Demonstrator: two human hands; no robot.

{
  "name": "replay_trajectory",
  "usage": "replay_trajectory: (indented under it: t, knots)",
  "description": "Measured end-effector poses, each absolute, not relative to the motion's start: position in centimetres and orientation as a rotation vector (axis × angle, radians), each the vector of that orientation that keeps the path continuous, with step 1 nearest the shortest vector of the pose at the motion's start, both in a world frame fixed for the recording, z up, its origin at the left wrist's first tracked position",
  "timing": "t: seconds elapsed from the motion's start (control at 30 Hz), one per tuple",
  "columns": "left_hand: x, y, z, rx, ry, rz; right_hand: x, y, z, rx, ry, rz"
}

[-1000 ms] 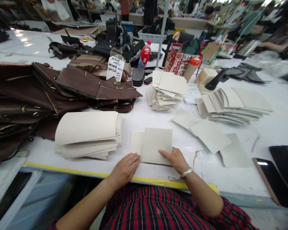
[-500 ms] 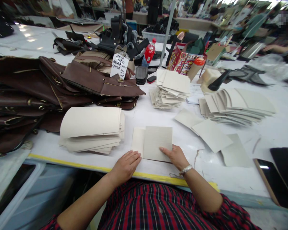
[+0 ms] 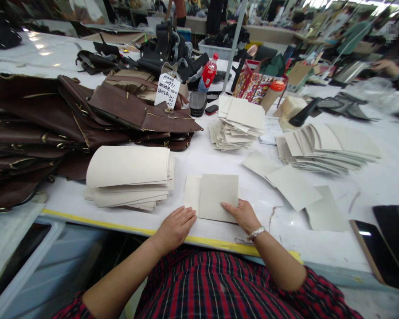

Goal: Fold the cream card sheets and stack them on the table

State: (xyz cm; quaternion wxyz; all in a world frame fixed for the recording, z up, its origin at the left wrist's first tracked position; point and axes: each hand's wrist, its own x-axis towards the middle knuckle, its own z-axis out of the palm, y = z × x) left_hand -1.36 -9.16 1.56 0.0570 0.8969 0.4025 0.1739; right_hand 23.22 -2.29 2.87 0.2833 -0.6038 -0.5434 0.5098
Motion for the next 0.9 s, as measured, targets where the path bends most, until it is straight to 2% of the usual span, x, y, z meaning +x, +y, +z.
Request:
replay_trajectory:
  t: [0.4, 0.9]
  knots:
    - [-0.1, -8.3, 2.8, 2.725, 1.287, 0.419, 23.5, -2.1, 1.7, -1.62, -1.512, 1.336]
    - [2.2, -7.2, 2.1, 2.63, 1.387, 0.679, 23.5, -1.4, 1.8, -1.681, -1.571, 1.367]
